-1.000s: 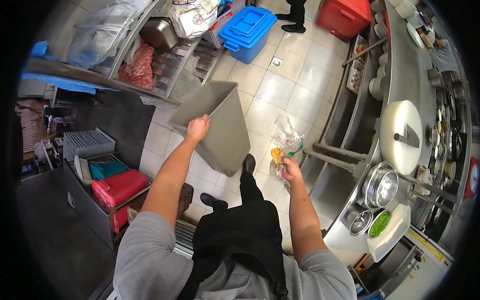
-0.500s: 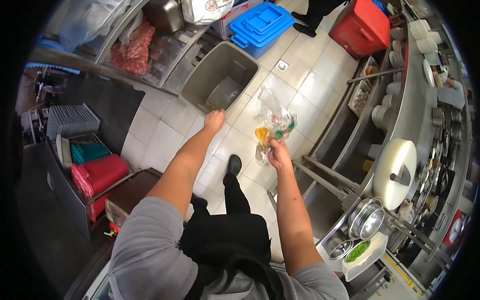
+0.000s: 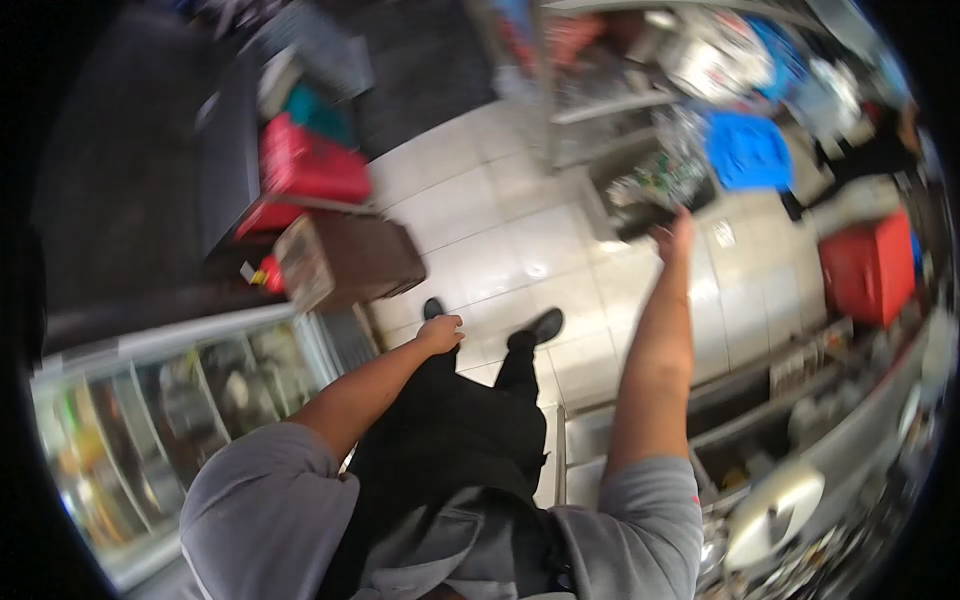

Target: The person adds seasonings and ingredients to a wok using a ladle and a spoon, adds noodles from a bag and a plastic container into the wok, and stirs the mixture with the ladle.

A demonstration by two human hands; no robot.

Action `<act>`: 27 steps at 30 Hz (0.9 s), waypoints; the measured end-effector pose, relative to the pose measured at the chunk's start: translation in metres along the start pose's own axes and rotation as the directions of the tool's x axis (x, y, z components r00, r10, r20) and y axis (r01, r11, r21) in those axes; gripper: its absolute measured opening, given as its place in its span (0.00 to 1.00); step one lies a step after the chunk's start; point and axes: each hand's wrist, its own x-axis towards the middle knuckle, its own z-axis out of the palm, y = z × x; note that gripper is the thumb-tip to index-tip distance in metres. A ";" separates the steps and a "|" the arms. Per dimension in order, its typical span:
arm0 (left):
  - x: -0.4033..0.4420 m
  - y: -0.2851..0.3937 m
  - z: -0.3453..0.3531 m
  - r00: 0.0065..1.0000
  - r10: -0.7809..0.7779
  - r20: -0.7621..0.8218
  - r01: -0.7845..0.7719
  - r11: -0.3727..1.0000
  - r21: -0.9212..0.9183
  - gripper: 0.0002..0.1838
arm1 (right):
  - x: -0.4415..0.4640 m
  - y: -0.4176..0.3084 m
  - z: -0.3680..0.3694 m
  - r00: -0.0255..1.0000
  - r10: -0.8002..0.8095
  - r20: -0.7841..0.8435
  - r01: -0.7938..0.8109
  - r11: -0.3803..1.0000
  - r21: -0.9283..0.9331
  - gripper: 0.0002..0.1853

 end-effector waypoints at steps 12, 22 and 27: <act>-0.098 -0.378 0.066 0.575 -0.809 0.124 0.114 -0.071 -0.991 0.28 | -0.177 0.289 0.173 0.857 0.363 0.365 -0.110 0.823 -0.558 0.23; -0.053 -0.521 -0.029 0.796 -0.600 -0.074 -0.373 -0.391 -0.842 0.51 | -0.280 0.553 0.441 0.647 0.566 0.512 0.170 0.547 -0.820 0.42; -0.048 -0.523 -0.053 0.918 -0.385 -0.099 -0.283 -0.458 -0.843 0.59 | -0.305 0.585 0.493 0.710 0.582 0.396 -0.004 0.566 -0.825 0.48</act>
